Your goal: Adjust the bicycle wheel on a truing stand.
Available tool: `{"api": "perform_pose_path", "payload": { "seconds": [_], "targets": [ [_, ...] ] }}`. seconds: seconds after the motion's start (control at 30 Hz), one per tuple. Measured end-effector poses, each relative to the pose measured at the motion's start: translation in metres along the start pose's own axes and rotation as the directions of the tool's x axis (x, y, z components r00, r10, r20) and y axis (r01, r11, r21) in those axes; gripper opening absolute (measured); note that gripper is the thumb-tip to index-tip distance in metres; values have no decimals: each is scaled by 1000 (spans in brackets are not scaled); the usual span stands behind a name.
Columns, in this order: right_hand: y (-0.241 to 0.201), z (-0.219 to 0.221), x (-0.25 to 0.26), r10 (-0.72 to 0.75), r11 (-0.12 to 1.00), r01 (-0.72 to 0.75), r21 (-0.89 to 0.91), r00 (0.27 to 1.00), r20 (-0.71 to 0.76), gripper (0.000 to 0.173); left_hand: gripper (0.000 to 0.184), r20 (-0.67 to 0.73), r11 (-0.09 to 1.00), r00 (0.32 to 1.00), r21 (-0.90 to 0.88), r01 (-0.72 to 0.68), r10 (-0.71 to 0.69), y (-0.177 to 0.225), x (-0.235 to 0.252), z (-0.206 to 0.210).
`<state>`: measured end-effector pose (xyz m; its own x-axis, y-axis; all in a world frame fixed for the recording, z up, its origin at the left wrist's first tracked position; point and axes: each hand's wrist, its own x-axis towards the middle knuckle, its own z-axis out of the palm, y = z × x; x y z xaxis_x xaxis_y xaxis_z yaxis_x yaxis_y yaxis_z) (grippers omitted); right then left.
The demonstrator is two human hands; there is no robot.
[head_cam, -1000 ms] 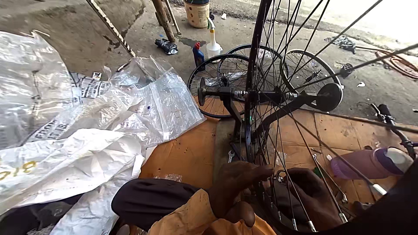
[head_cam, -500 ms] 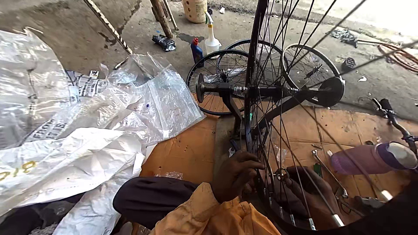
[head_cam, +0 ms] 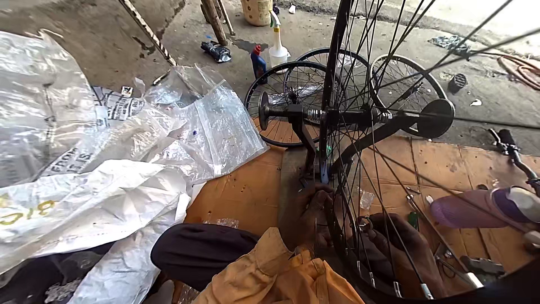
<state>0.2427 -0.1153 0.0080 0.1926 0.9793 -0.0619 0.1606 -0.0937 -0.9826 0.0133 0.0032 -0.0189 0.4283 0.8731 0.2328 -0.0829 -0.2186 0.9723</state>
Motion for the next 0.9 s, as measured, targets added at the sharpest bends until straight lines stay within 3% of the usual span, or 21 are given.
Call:
{"api": "perform_pose_path", "payload": {
  "seconds": [0.13, 0.27, 0.4, 0.47, 0.57, 0.77, 0.9],
  "targets": [
    [6, 5, 4, -29, 999, 29, -12, 999, 40, 29, 21, 32, 999, 999, 40, -17, 15, 5, -1, 9],
    [11, 7, 3, -13, 992, 22, -124, 998, 68, 30, 28, 20, 995, 999, 85, -42, 40, 16, 1, 12],
    [-5, 26, 9, -80, 994, 71, 81, 990, 115, 26, 44, 15, 997, 997, 3, 73, -73, 19, 1, 13],
    [-14, 32, 12, -81, 991, 63, 118, 985, 155, 24, 32, 63, 990, 989, -17, 138, -136, 19, 1, 11],
    [-14, 30, 15, -92, 992, 70, 109, 972, 215, 24, 11, 144, 992, 982, -9, 127, -124, 13, 0, 6],
    [-13, 26, 14, -65, 995, 50, 83, 979, 191, 30, 24, 315, 969, 917, 108, 222, -245, 16, 5, -3],
    [-24, 34, 14, -64, 998, 65, 1, 984, 164, 32, 35, 525, 987, 836, 101, 125, -160, 14, 15, -10]
  ]
}}
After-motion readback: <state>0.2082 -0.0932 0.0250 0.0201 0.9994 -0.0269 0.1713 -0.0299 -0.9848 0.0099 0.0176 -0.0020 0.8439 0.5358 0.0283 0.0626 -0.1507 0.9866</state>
